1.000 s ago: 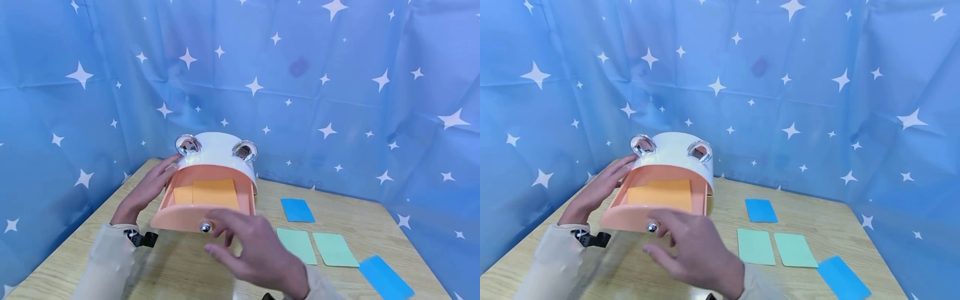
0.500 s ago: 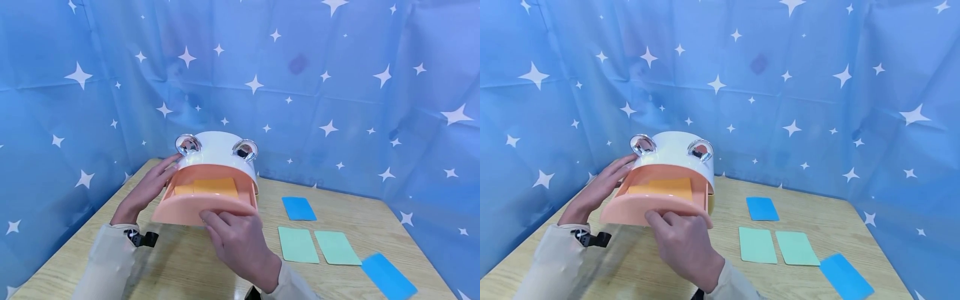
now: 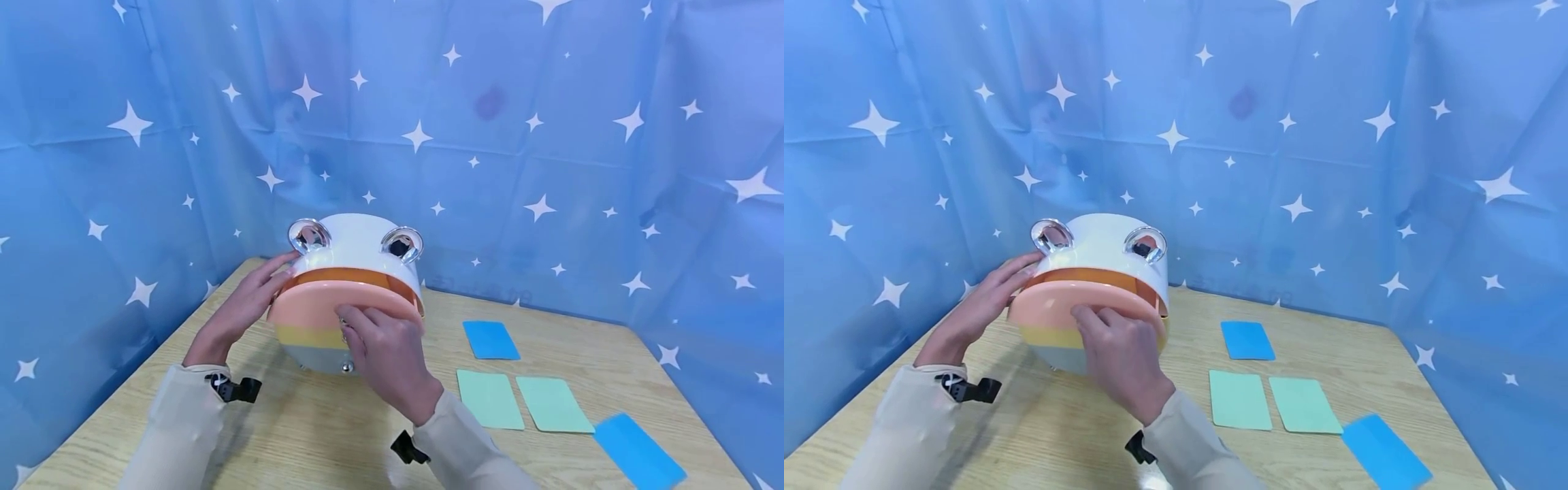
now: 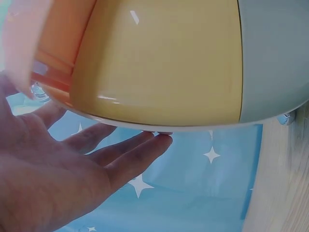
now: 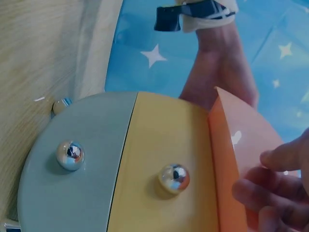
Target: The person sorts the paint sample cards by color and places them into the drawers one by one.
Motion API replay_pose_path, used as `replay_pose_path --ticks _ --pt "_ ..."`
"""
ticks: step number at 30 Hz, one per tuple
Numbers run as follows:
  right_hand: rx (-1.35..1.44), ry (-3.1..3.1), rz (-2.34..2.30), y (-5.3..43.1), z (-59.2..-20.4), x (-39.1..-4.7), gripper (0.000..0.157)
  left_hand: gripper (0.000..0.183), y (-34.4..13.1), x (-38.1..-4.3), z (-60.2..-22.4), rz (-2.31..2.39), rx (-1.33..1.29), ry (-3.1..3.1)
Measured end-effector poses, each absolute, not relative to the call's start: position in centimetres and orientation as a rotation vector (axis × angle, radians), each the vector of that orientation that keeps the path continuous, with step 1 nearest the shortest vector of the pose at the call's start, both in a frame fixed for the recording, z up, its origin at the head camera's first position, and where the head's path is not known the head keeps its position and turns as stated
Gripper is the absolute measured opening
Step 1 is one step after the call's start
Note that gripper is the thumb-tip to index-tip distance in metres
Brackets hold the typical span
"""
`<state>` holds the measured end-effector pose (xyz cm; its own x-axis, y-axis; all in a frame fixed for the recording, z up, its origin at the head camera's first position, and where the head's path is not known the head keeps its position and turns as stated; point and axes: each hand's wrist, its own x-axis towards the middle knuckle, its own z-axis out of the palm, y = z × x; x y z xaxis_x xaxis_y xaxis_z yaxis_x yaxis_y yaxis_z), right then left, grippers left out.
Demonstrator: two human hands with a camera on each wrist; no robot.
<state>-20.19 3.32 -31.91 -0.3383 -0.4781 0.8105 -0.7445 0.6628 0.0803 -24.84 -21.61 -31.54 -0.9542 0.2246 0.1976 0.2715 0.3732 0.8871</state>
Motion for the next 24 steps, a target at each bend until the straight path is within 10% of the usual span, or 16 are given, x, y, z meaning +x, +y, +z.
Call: replay_pose_path --ticks 24 --pt "0.896 -2.12 0.453 3.7 -34.5 -21.7 0.051 0.054 -21.5 -25.0 -31.9 -1.69 -0.445 -2.515"
